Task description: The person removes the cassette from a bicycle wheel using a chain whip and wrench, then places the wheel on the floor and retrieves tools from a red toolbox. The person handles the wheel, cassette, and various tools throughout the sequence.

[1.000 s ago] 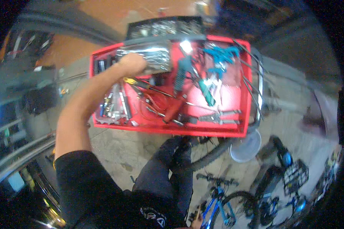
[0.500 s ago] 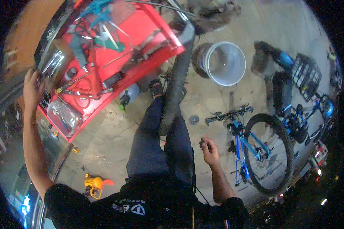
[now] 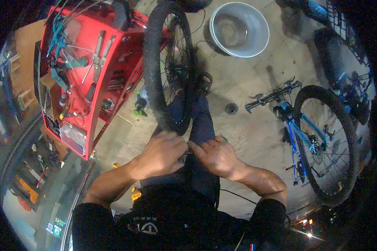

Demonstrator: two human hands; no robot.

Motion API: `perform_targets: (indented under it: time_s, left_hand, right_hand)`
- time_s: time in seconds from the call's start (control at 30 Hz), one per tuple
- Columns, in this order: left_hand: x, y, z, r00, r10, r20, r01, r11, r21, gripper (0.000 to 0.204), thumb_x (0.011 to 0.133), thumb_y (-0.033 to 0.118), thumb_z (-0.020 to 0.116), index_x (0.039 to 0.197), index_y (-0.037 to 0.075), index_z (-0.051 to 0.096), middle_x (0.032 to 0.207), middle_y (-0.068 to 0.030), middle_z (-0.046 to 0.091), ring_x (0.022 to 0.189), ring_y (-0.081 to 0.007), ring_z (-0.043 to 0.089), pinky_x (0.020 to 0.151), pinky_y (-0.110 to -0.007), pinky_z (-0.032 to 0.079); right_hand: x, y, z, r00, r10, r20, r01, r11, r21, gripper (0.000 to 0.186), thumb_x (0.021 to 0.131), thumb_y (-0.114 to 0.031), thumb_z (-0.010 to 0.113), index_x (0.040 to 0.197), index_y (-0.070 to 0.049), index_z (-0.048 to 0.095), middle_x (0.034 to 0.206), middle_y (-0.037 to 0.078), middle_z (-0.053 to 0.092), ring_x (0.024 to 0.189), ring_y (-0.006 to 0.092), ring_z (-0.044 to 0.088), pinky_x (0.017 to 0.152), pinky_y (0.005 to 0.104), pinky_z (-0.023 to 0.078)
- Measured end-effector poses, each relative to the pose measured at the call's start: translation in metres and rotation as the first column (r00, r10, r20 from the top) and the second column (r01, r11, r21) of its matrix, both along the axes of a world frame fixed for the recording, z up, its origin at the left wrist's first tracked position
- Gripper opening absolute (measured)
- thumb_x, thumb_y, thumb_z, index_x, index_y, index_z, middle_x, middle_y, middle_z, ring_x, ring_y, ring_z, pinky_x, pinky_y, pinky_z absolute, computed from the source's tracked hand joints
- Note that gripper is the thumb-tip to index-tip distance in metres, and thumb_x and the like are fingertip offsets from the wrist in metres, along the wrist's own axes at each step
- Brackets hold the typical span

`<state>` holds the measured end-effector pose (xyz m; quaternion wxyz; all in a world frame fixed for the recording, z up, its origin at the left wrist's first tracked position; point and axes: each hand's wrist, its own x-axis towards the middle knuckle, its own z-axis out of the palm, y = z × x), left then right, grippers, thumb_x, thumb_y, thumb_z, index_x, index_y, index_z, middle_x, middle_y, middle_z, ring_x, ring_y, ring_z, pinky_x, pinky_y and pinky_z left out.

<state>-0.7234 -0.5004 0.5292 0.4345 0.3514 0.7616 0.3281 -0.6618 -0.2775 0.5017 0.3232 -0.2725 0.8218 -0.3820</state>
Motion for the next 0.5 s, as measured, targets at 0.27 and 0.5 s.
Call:
perform_targets:
  time_s: [0.27,0.5]
  left_hand:
    - [0.027,-0.049,-0.092,0.378,0.912,-0.16,-0.926,0.375,-0.053,0.097,0.077,0.037,0.075,0.145,0.001,0.015,0.139,-0.0188,0.035,0.125,-0.0302,0.04,0.099,-0.043,0.036]
    - [0.061,-0.004,-0.133,0.295,0.933,-0.206,-0.948,0.258,-0.189,0.071,0.079,0.011,0.071,0.135,0.001,0.027,0.119,-0.0162,0.054,0.104,-0.0232,0.056,0.092,-0.036,0.044]
  right_hand:
    - [0.08,0.023,-0.188,0.451,-0.796,0.404,0.809,0.555,0.192,0.033,0.09,-0.017,0.053,0.121,-0.007,0.055,0.085,0.019,0.066,0.071,0.0391,0.063,0.063,0.0455,0.051]
    - [0.062,-0.034,-0.316,0.4,-0.914,0.065,0.884,0.403,0.237,0.037,0.09,-0.018,0.05,0.125,-0.008,0.054,0.099,0.02,0.065,0.087,0.0372,0.063,0.078,0.0452,0.05]
